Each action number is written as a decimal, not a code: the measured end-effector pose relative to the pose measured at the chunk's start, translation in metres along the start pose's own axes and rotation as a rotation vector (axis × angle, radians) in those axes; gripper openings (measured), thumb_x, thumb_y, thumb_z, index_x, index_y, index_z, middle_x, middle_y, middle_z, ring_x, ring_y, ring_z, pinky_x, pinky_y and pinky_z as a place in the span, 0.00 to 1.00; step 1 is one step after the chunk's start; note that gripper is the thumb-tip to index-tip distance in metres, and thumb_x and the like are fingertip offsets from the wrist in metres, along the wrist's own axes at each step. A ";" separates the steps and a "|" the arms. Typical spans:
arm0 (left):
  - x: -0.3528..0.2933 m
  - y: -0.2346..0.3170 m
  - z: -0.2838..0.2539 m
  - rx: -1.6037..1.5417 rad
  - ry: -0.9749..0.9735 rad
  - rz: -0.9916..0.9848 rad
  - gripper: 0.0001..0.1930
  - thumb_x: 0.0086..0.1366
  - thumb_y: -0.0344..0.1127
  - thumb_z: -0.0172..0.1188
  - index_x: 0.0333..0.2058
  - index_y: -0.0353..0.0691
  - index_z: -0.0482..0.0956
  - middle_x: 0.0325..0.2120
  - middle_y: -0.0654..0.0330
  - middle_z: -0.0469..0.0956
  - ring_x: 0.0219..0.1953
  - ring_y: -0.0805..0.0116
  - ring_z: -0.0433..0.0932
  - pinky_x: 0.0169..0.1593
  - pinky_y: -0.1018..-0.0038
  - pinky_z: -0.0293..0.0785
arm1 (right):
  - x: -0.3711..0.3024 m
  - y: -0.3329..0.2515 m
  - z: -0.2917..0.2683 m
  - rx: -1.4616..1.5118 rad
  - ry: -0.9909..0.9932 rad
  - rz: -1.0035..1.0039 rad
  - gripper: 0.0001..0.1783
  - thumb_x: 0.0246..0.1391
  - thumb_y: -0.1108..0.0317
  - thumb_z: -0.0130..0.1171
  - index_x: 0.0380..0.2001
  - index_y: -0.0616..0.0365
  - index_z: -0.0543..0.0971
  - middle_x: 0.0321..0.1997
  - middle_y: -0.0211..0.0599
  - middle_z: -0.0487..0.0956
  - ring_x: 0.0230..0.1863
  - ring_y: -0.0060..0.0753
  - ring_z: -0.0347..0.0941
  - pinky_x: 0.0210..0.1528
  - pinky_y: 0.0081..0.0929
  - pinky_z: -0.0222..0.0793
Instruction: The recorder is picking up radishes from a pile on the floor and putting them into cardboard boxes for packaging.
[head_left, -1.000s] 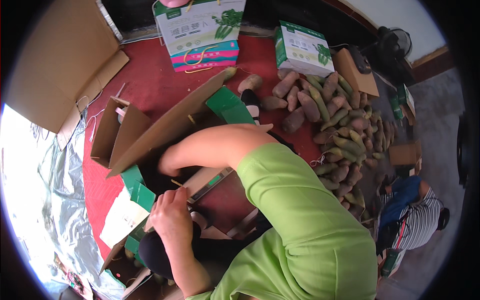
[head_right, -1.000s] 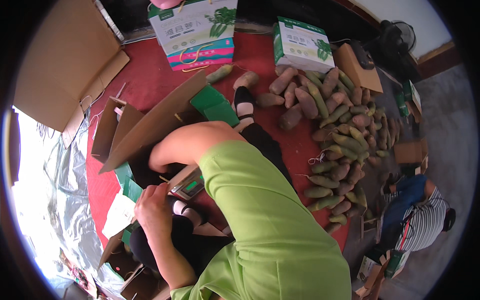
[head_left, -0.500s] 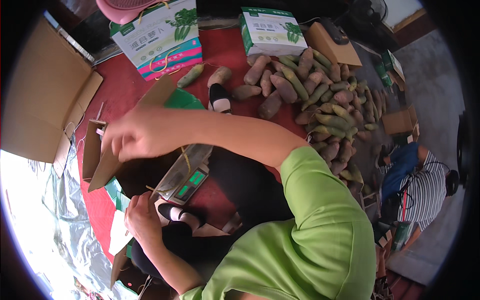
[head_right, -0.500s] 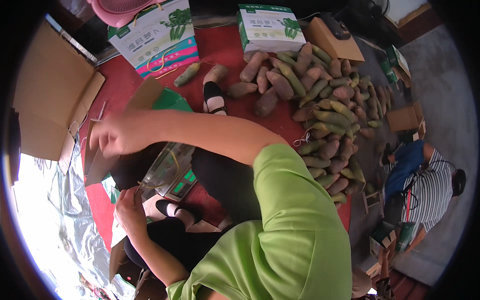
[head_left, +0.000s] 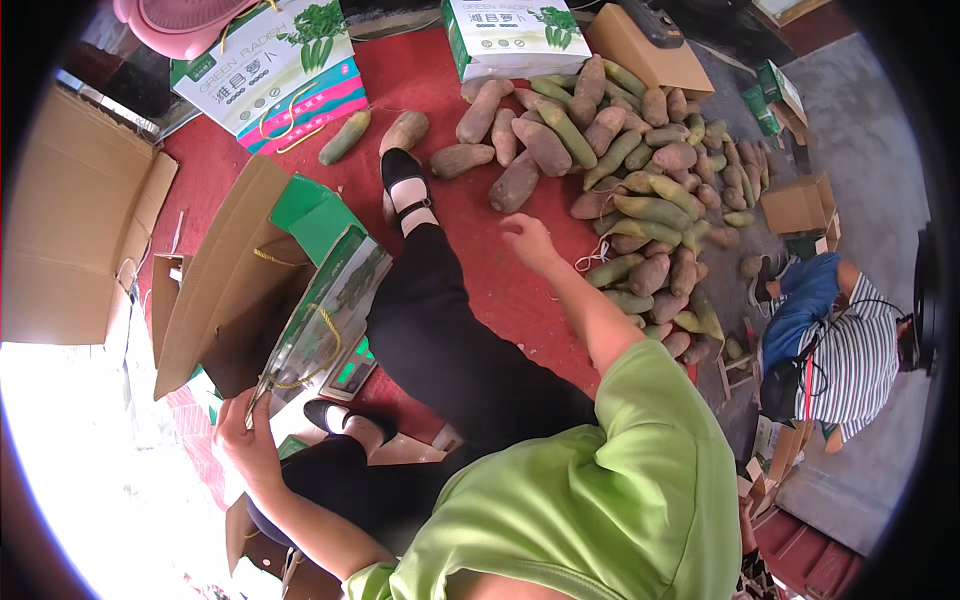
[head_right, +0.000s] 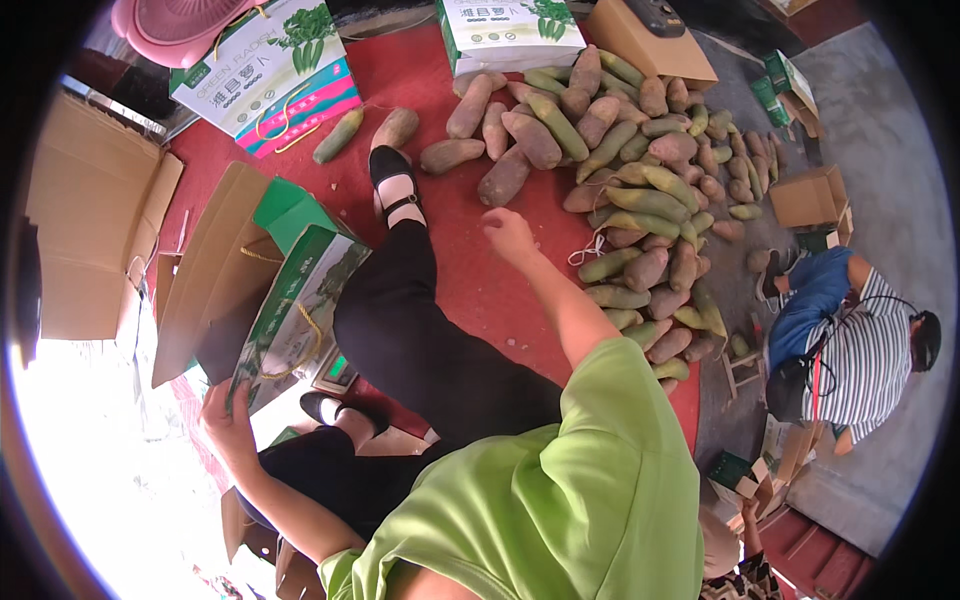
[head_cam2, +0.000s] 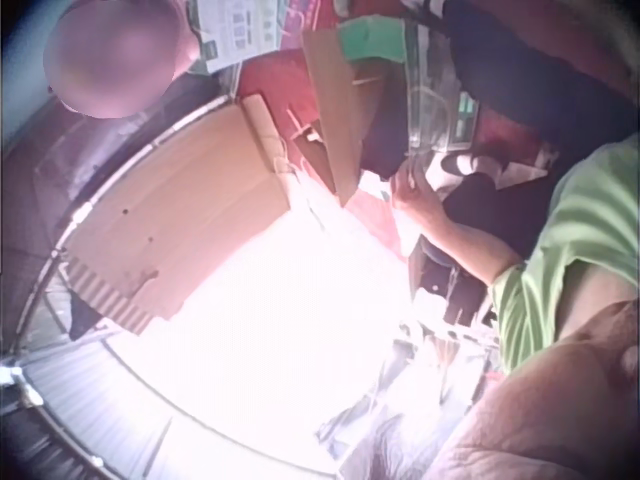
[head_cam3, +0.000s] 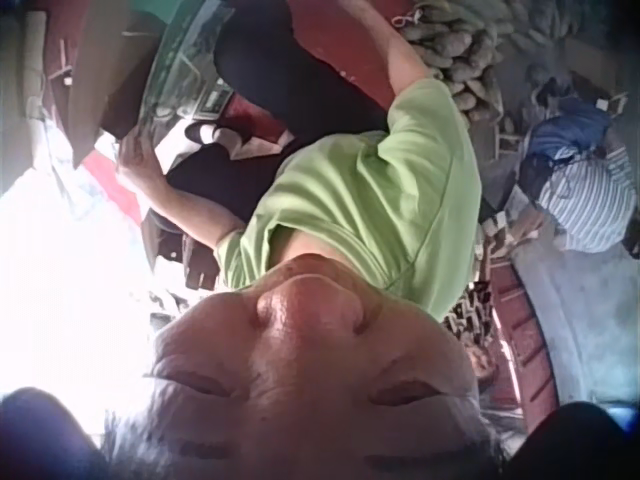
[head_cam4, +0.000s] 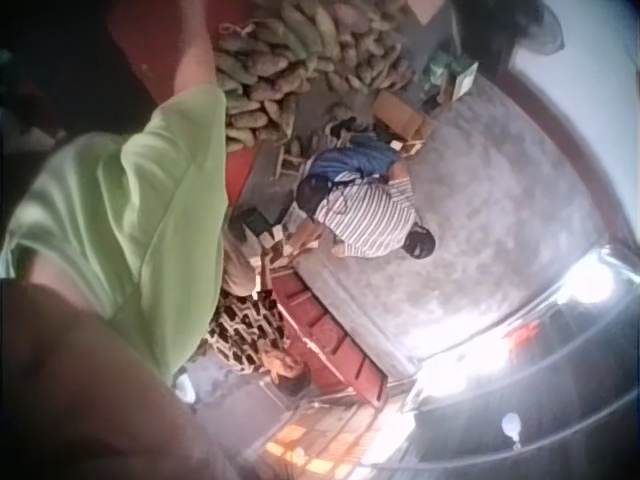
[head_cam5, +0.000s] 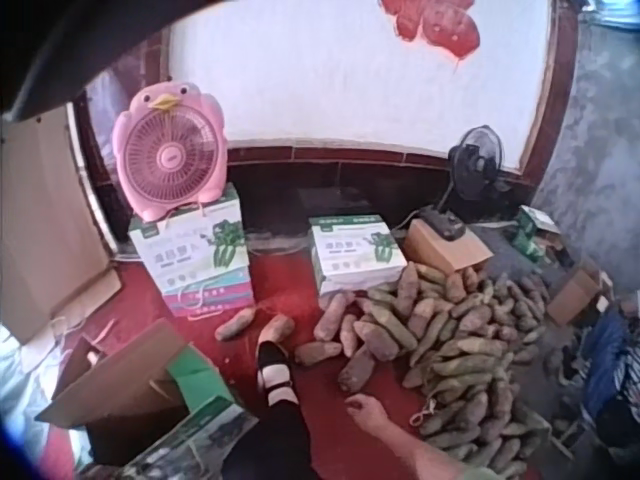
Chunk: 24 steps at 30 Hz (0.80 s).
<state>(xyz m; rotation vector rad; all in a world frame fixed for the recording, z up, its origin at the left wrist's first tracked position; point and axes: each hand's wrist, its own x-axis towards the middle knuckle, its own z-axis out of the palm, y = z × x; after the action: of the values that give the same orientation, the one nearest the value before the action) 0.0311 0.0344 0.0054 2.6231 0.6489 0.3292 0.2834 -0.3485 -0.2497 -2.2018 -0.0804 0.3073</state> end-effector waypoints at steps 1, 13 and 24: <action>0.002 -0.001 0.006 0.002 -0.015 -0.011 0.06 0.54 0.28 0.63 0.32 0.36 0.81 0.26 0.55 0.78 0.28 0.59 0.78 0.33 0.69 0.72 | -0.004 0.013 -0.011 -0.045 0.011 0.086 0.15 0.46 0.71 0.62 0.40 0.60 0.79 0.40 0.42 0.81 0.42 0.36 0.77 0.45 0.31 0.72; 0.005 0.008 -0.002 0.061 -0.030 -0.090 0.06 0.52 0.25 0.63 0.31 0.34 0.80 0.25 0.56 0.77 0.27 0.61 0.76 0.34 0.70 0.70 | 0.100 0.062 -0.070 -0.439 0.281 0.382 0.38 0.42 0.59 0.69 0.57 0.52 0.65 0.56 0.53 0.68 0.56 0.57 0.66 0.57 0.44 0.65; 0.011 0.006 0.001 0.046 -0.011 -0.141 0.07 0.47 0.24 0.65 0.28 0.33 0.80 0.29 0.53 0.80 0.34 0.58 0.79 0.40 0.68 0.73 | 0.166 0.084 -0.069 -0.451 0.306 0.436 0.54 0.33 0.50 0.73 0.62 0.55 0.58 0.58 0.57 0.65 0.58 0.57 0.65 0.59 0.43 0.64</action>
<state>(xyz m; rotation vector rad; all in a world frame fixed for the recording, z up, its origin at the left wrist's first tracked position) 0.0427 0.0345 0.0086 2.6027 0.8419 0.2594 0.4563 -0.4253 -0.3080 -2.6789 0.5539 0.1978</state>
